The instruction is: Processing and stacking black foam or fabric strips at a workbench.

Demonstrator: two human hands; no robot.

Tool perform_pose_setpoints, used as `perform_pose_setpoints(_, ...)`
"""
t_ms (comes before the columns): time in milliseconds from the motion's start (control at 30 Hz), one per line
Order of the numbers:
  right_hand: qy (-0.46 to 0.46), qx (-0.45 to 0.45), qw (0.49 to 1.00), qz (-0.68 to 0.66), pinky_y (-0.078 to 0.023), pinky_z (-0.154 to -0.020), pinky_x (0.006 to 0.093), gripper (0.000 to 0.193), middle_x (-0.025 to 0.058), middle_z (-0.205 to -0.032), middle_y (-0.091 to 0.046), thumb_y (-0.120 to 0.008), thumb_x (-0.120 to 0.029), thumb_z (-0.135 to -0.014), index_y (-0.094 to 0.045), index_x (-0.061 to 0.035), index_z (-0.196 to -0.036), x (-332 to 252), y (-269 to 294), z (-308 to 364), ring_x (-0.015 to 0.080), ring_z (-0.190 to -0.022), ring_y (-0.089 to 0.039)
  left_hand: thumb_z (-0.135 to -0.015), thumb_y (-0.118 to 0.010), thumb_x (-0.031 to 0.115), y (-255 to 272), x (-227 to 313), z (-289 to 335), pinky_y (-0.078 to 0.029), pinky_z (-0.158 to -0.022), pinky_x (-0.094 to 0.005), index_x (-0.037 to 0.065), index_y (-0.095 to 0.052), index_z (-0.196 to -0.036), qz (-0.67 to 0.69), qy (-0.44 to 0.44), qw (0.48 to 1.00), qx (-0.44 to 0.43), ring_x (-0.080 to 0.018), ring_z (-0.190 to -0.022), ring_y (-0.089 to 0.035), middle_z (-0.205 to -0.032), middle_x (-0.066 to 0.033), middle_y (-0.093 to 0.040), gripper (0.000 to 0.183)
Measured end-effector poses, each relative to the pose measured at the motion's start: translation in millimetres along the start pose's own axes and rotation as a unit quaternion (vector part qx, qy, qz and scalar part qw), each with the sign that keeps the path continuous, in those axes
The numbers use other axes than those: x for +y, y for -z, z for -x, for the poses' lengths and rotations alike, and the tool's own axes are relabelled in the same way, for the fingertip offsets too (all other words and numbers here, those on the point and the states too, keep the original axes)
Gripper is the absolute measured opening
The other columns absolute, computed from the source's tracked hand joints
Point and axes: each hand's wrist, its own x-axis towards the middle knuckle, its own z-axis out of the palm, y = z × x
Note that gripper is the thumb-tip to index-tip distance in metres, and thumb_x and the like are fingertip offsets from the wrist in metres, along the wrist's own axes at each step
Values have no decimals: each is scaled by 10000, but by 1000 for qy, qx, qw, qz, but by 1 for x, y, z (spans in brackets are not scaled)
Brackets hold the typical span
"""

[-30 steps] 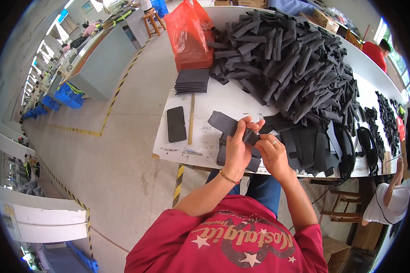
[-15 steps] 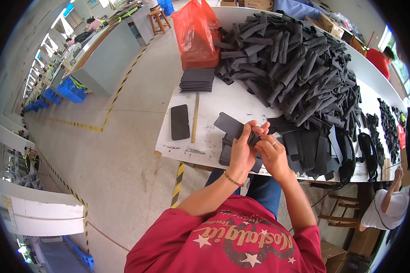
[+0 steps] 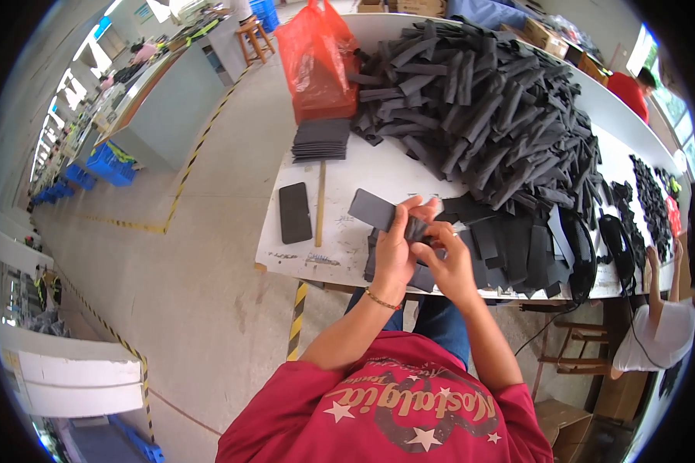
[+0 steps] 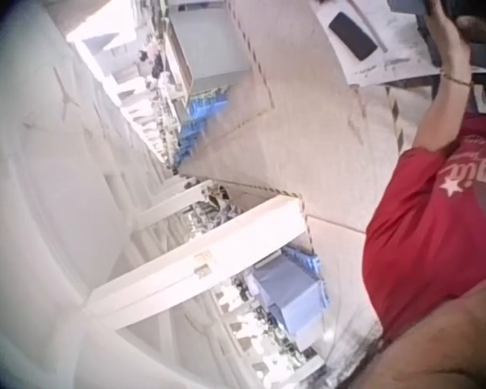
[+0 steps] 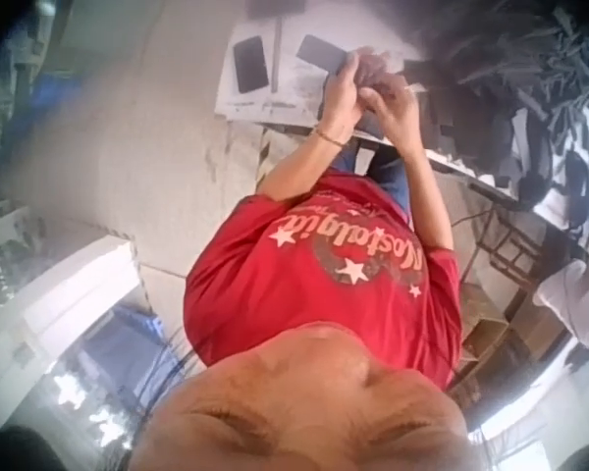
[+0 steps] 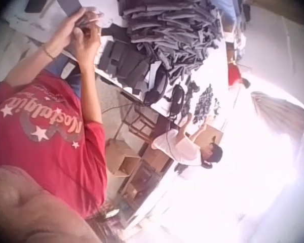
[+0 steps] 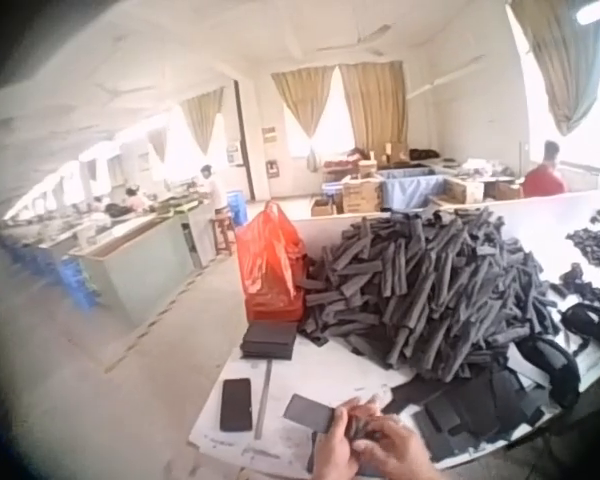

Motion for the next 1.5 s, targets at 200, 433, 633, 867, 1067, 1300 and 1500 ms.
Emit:
perform_pose_setpoints(200,-47,187,961,-199,-402,-758,209,101,24,-1011,-519,-693,-28,-851,-607,-27,-797,8,-18,5,79,-896,-495,-1001,-483,368,-6,17,-5,-380,-1073,-411,18,-523,-1249,-59,-46,996,-53,-237,-1234,-509,-1267,-154,-593,431)
perform_pose_setpoints(433,-126,109,977,-134,-453,-622,256,110,26,-794,-597,-658,-113,-896,-640,-6,-880,-2,6,0,104,-694,-553,-994,-507,331,-15,17,-1,-438,-1036,-481,32,-542,-1224,-64,-17,994,-81,-299,-1255,-508,-1143,-144,-642,379)
perform_pose_setpoints(633,175,173,967,68,-439,-558,295,139,75,-794,-608,-734,55,-748,-652,-20,-832,-10,17,6,181,-658,-558,-901,-675,161,31,39,-4,-574,-854,-415,-14,-640,-1042,-47,-57,996,52,-271,-852,-688,-902,-141,-687,227)
perform_pose_setpoints(867,124,136,982,-34,-464,-617,259,160,69,-835,-629,-738,68,-740,-677,-1,-871,-4,15,18,161,-736,-595,-912,-657,154,28,52,5,-574,-853,-422,-24,-648,-989,-40,-46,998,-9,-285,-874,-692,-910,-159,-692,194)
perform_pose_setpoints(1067,195,119,972,58,-445,-631,258,135,78,-833,-607,-715,75,-768,-665,8,-876,-5,17,17,167,-726,-563,-926,-641,171,25,56,1,-569,-829,-458,-18,-633,-926,-105,-81,991,13,-281,-784,-682,-863,-138,-679,189)
perform_pose_setpoints(1300,64,126,985,-96,-464,-680,268,105,98,-856,-619,-711,58,-776,-661,18,-860,6,12,23,185,-751,-583,-926,-643,197,30,50,3,-549,-869,-475,-13,-635,-922,-22,-38,999,9,-232,-806,-669,-835,-125,-671,210)
perform_pose_setpoints(1500,334,179,898,225,-468,-611,312,203,45,-894,-611,-759,8,-679,-673,-25,-859,1,16,15,196,-728,-577,-936,-632,289,26,44,1,-560,-830,-445,49,-622,-1038,-86,-31,987,136,-206,-804,-656,-916,-83,-660,261)
